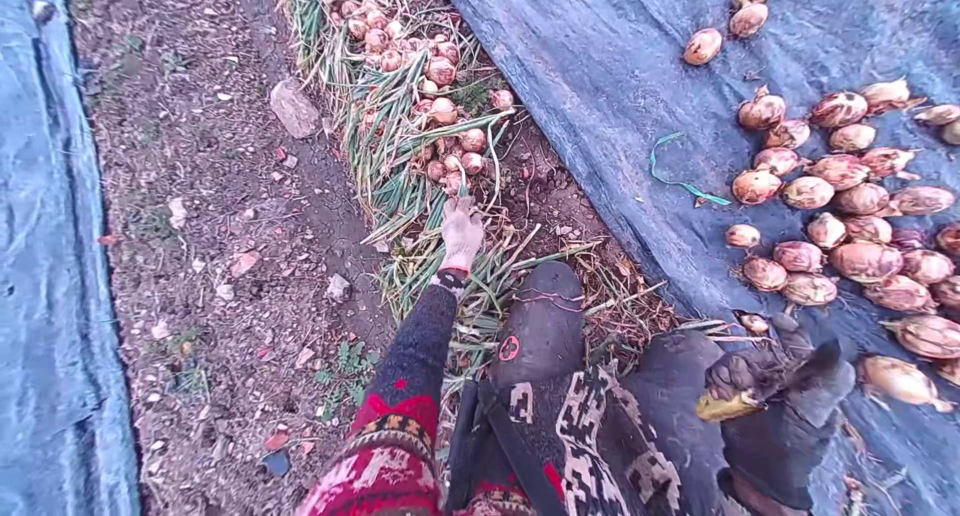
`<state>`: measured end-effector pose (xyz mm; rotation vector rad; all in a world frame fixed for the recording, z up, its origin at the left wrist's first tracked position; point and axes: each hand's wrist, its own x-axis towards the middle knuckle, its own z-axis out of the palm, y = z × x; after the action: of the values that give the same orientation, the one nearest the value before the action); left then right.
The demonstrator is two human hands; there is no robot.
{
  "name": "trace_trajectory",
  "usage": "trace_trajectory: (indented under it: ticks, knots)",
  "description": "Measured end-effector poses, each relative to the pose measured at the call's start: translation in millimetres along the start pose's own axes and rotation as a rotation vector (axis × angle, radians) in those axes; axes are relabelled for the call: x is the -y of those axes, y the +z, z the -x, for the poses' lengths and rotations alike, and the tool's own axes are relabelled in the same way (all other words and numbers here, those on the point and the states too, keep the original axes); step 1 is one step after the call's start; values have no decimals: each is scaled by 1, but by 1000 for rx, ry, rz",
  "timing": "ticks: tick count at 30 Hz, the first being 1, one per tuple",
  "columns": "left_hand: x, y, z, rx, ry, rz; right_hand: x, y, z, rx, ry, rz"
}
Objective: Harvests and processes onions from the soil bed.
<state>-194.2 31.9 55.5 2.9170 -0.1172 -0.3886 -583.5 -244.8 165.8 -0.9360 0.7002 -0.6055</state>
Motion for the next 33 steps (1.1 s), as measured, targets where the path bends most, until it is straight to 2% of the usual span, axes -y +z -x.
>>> trace_trajectory:
  ticks: [3, 5, 7, 10, 13, 16, 19, 21, 25, 30, 31, 33]
  knots:
    - [37, 12, -74, -99, -65, 53, -45, 3, 3, -48, 202, 154]
    - [49, 18, -109, -51, -12, -7, -74, -4, 10, -39, 307, 291]
    - [51, 30, -134, 48, 52, -104, -77, 16, 15, -49, 331, 445]
    - [42, 42, -147, 140, 69, -273, -67, 47, 15, -79, 364, 521]
    - [40, 44, -151, 251, 7, -378, -76, 42, 9, -58, 385, 590]
    - [41, 52, -146, 256, -46, -382, -86, 34, 2, -13, 368, 789]
    - [39, 46, -117, 234, 92, -343, -90, 41, 3, 29, 317, 1026]
    - [40, 39, -80, 233, 188, -312, -85, 53, 6, 81, 334, 1144]
    - [34, 16, 18, 205, 372, -111, -90, 65, 17, 146, 403, 830]
    - [-1, -20, 127, 35, 556, 211, -96, 68, 37, 226, 237, 734]
    - [-10, -31, 143, 66, 577, 289, -94, 70, 40, 234, 183, 717]
    - [-30, -53, 174, 253, 588, 475, -90, 74, 49, 255, 83, 659]
